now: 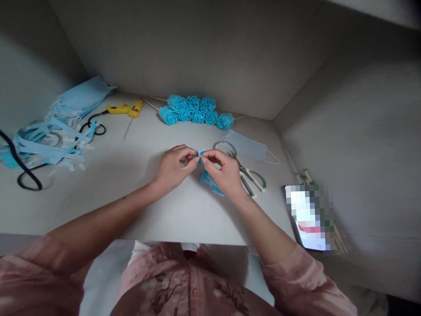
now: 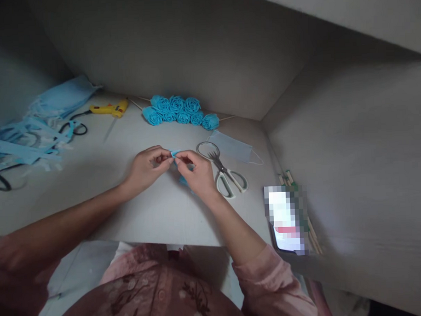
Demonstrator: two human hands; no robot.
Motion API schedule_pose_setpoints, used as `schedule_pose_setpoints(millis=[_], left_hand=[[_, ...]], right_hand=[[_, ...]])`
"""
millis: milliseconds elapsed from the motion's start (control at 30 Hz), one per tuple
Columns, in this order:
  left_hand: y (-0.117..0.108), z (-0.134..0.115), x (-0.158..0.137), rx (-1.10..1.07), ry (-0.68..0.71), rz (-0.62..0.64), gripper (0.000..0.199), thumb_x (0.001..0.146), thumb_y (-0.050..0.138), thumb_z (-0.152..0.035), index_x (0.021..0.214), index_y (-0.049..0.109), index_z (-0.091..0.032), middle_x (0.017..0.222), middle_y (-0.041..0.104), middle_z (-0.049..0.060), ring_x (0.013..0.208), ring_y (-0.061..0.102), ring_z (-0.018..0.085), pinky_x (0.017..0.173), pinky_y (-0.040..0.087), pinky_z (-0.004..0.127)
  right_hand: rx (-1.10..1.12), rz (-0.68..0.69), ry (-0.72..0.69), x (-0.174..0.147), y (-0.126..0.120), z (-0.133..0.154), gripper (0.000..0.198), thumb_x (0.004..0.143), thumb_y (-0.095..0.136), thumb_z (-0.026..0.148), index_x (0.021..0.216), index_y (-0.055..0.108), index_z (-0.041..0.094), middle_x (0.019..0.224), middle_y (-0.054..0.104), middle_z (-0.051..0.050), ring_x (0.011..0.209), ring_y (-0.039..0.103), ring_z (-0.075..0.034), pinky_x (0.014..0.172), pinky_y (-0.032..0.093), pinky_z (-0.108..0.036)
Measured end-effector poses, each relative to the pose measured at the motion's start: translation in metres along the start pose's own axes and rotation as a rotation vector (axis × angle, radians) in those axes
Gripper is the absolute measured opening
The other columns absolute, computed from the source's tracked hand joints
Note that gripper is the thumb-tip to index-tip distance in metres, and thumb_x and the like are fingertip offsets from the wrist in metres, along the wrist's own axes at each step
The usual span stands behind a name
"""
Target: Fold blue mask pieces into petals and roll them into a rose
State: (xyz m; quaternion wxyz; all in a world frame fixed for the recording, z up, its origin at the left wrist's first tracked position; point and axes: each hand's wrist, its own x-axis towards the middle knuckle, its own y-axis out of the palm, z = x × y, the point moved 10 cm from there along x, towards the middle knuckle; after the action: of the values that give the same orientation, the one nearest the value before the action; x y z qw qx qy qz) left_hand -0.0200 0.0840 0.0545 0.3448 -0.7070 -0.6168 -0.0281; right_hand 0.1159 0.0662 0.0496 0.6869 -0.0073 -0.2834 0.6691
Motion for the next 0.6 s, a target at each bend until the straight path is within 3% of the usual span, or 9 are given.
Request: schedule_pose_setpoints(millis=[400, 600], left_hand=[[-0.001, -0.003, -0.001, -0.04, -0.024, 0.006, 0.013, 0.079, 0.055, -0.023, 0.074, 0.066, -0.019, 0.069, 0.062, 0.0, 0.065, 0.053, 0.013, 0.062, 0.04, 0.025], [-0.003, 0.014, -0.001, -0.097, -0.147, -0.019, 0.018, 0.079, 0.054, -0.029, 0.074, 0.068, -0.018, 0.071, 0.067, 0.0, 0.065, 0.054, 0.013, 0.059, 0.039, 0.024]], right_hand=[[0.005, -0.004, 0.022, 0.0, -0.001, 0.0, 0.01, 0.085, 0.06, 0.028, 0.084, 0.068, 0.022, 0.083, 0.071, -0.001, 0.077, 0.065, -0.015, 0.076, 0.051, -0.028], [0.125, -0.028, 0.135, 0.003, -0.003, -0.017, 0.012, 0.082, 0.063, 0.033, 0.083, 0.066, 0.022, 0.076, 0.067, 0.001, 0.071, 0.061, -0.014, 0.072, 0.049, -0.028]])
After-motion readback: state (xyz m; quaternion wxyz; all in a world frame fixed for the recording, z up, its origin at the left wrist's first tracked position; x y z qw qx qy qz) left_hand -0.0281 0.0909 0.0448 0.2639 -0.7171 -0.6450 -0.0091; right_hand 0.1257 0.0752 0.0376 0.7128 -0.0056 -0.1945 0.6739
